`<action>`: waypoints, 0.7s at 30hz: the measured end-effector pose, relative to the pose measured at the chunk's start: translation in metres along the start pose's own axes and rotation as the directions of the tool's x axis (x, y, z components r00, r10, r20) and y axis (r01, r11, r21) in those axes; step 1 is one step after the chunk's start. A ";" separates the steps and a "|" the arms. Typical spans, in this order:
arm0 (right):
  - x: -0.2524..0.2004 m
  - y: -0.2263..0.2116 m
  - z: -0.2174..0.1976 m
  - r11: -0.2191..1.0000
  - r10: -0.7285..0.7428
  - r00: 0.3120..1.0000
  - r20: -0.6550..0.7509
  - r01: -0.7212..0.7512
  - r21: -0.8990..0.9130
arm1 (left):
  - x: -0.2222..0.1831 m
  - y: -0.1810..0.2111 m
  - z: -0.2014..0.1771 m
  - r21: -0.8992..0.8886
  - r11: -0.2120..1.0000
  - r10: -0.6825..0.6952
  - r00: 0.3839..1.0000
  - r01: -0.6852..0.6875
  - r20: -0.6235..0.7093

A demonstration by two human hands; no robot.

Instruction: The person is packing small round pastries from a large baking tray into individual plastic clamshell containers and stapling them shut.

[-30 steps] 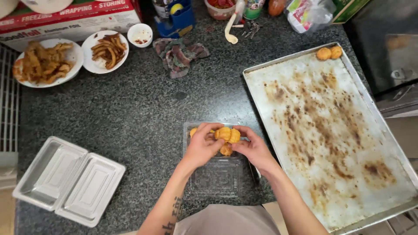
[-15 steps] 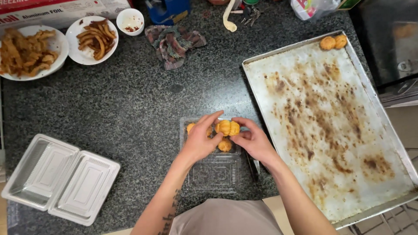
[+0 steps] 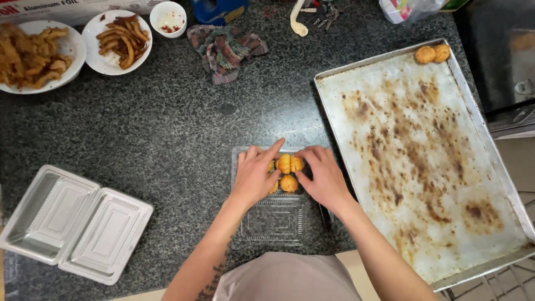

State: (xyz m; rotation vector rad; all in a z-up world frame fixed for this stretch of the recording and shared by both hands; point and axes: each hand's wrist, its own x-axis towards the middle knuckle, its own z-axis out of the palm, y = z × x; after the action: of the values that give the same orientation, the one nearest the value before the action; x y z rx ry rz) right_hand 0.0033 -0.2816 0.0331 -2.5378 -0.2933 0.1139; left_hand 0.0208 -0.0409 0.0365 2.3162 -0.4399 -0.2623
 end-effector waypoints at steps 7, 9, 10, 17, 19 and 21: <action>-0.006 0.005 0.014 0.998 -0.041 0.997 -0.064 0.038 -0.040 | -0.006 -0.023 0.021 0.176 0.981 0.092 0.994 -0.080 -0.065; -0.010 -0.002 0.008 0.999 -0.032 0.997 -0.064 0.031 -0.019 | -0.009 -0.024 0.021 0.218 0.970 0.124 0.990 -0.107 -0.065; -0.013 -0.003 0.005 0.999 -0.034 0.997 -0.067 0.033 -0.018 | -0.014 -0.016 0.013 0.221 0.969 0.126 0.990 -0.109 -0.066; -0.067 0.023 -0.004 0.967 0.255 0.956 -0.145 -0.255 0.020 | -0.077 0.016 -0.005 0.247 0.962 0.170 0.963 -0.117 -0.207; -0.088 0.030 0.003 0.935 0.351 0.930 -0.106 -0.354 -0.006 | -0.103 0.019 0.007 0.247 0.958 0.185 0.970 -0.143 -0.156; -0.106 0.025 0.005 0.917 0.389 0.921 0.011 -0.386 -0.100 | -0.128 0.021 0.023 0.162 0.937 0.309 0.951 -0.308 0.021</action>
State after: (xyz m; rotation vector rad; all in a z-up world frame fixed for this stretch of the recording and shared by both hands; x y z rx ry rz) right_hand -0.0956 -0.3238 0.0170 -2.6602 0.2046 0.2984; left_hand -0.1096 -0.0203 0.0429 2.3615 -0.8404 -0.0678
